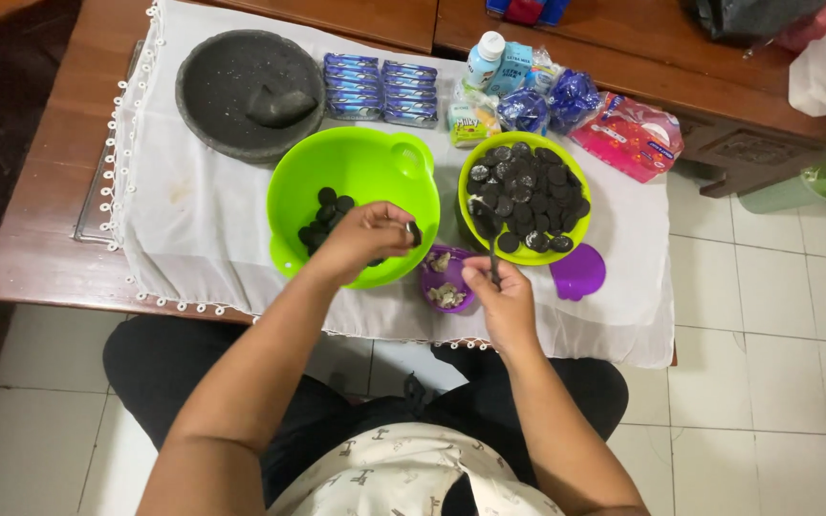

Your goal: The person scrapes the cream filling out of chocolate sandwich cookies into a small bowl using a spoon.

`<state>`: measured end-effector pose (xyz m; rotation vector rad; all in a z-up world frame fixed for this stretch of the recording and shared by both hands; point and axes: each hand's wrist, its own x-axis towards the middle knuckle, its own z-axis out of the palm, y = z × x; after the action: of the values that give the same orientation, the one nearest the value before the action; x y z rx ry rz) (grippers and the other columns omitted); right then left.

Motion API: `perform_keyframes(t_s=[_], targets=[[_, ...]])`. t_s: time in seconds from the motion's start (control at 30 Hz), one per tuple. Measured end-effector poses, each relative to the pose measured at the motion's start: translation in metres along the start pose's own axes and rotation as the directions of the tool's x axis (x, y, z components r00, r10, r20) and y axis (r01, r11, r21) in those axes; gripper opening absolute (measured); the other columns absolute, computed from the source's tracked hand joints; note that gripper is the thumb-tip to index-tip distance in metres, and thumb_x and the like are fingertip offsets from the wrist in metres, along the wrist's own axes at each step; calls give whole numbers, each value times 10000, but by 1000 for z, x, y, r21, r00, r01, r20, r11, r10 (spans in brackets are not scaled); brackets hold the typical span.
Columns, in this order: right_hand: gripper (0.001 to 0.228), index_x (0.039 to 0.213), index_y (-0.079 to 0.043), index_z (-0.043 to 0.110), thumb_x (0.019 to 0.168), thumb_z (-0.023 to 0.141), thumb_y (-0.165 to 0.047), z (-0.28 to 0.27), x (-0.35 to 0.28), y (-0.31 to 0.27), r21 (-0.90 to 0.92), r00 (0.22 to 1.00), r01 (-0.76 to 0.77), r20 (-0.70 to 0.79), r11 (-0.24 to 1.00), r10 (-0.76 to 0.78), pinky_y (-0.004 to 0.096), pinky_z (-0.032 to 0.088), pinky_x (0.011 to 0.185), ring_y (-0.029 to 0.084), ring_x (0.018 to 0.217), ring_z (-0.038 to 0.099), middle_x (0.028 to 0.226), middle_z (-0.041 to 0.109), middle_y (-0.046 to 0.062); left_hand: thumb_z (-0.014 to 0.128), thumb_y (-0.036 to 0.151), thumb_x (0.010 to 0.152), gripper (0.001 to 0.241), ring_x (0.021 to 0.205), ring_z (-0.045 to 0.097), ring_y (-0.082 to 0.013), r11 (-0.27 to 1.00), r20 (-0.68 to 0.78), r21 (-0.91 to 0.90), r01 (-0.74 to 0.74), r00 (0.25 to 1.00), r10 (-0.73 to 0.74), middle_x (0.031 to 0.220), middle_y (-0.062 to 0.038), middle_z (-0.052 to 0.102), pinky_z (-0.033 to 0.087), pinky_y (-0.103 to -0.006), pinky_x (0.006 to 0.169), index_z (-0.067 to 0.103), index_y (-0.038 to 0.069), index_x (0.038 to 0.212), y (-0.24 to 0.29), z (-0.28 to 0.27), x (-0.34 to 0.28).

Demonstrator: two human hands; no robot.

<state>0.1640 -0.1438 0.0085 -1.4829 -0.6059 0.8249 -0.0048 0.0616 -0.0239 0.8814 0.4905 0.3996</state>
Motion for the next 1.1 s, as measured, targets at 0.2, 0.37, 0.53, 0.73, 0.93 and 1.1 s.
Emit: perform_keyframes(t_s=[0.2, 0.37, 0.53, 0.73, 0.93, 1.1], targets=[[230, 1154, 25, 696, 927, 702, -15, 23, -6, -17, 66, 994, 30, 105, 997, -37, 201, 531, 820, 58, 898, 662, 1021, 737, 29, 754, 17, 858, 270, 897, 728, -184, 983, -34, -176, 50, 998, -56, 996, -86, 745, 616, -338, 834, 650, 19, 1107, -18, 55, -24], [217, 1165, 43, 710, 953, 697, -2, 22, -10, -12, -19, 990, 108, 89, 994, -106, 234, 556, 838, 91, 926, 688, 1057, 748, 74, 769, 27, 876, 249, 880, 737, -181, 984, -78, -178, -28, 997, 15, 993, -109, 753, 615, -325, 830, 680, -23, 1103, -26, 65, -33], [204, 1147, 46, 713, 951, 706, -12, 20, -11, -11, -36, 989, 133, 75, 990, -130, 243, 567, 875, 105, 957, 708, 1088, 759, 89, 785, 8, 842, 281, 861, 744, -168, 993, -118, -89, -74, 991, 63, 979, -122, 766, 616, -306, 826, 697, -41, 1104, -24, 70, -37], [188, 1131, 35, 729, 960, 714, -42, 13, -12, -10, -28, 992, 112, 69, 993, -109, 232, 551, 774, 82, 836, 668, 987, 749, 56, 795, -2, 846, 280, 864, 727, -156, 994, -94, -43, -100, 991, 96, 973, -115, 768, 599, -288, 818, 714, -60, 1108, -29, 71, -37], [156, 1067, -1, 727, 989, 706, -134, 1, -1, -16, -91, 984, 123, -116, 988, -133, 183, 499, 716, 21, 780, 602, 901, 698, -30, 745, 52, 904, 344, 905, 736, -187, 986, -51, -167, 15, 998, -24, 1037, -109, 756, 631, -343, 851, 705, -39, 1233, -31, 74, -38], [110, 997, -47, 674, 960, 709, -145, -18, 6, -24, 244, 973, -117, -167, 963, 161, 221, 238, 448, 23, 492, 337, 631, 453, -92, 705, 27, 920, 431, 1028, 735, -206, 951, -14, -306, 32, 999, -38, 1124, -85, 731, 635, -384, 867, 622, -11, 1341, -32, 71, -34]])
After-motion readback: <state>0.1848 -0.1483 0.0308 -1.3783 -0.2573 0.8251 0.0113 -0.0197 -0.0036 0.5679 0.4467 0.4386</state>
